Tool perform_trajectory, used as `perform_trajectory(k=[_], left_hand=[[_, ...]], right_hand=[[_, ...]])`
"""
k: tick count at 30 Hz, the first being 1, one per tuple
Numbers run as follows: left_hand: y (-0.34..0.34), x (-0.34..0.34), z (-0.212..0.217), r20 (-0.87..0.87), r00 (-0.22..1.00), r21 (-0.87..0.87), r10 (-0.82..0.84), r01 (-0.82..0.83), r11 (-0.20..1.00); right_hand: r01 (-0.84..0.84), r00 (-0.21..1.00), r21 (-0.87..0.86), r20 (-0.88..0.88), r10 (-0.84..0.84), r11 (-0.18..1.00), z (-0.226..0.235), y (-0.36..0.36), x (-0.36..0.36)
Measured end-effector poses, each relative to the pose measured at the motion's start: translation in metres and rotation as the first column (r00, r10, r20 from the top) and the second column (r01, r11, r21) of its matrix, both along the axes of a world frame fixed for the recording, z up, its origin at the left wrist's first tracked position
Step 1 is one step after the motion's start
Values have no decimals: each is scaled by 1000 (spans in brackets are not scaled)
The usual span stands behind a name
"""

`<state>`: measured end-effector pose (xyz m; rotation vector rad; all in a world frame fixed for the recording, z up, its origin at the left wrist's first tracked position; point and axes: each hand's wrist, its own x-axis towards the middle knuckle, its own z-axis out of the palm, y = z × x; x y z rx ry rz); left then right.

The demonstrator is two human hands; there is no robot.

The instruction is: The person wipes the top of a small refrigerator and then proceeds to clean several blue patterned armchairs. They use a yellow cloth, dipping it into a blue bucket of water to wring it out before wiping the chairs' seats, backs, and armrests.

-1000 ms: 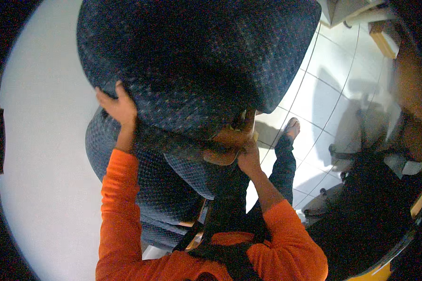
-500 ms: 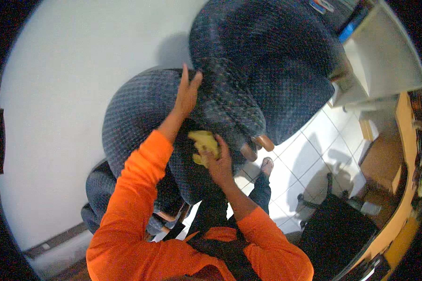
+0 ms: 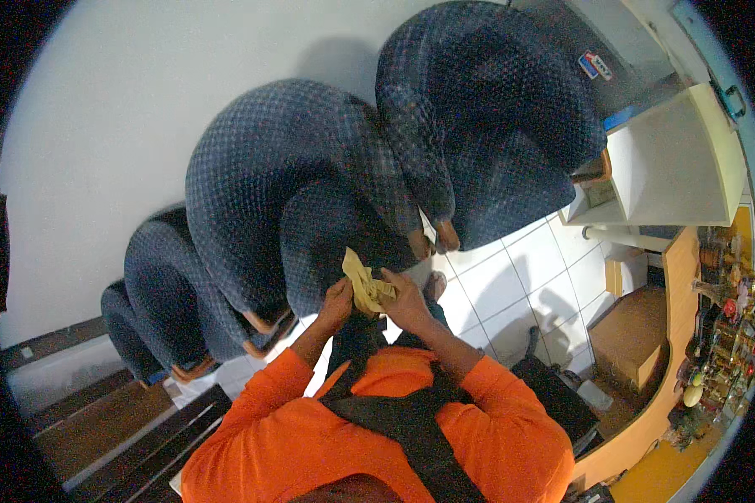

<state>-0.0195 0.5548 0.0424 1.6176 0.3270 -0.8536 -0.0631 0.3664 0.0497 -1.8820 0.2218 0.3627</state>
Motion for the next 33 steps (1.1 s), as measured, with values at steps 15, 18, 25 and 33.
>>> perform_trajectory(k=[15,18,25,33], left_hand=[[-92,16,-72,-221,899,-141,378,-413,900],[-92,22,-78,-346,762,-81,547,-605,792],[-90,23,-89,-506,696,-159,509,-656,738],[-75,24,-125,-515,797,-21,317,-381,924]], right_hand=[[148,931,-313,363,-26,938,-29,-92,42],[424,894,-211,250,-371,880,-51,-97,67],[292,925,-584,372,-70,757,-78,-58,88],[307,951,-689,211,-224,657,-112,-8,78]])
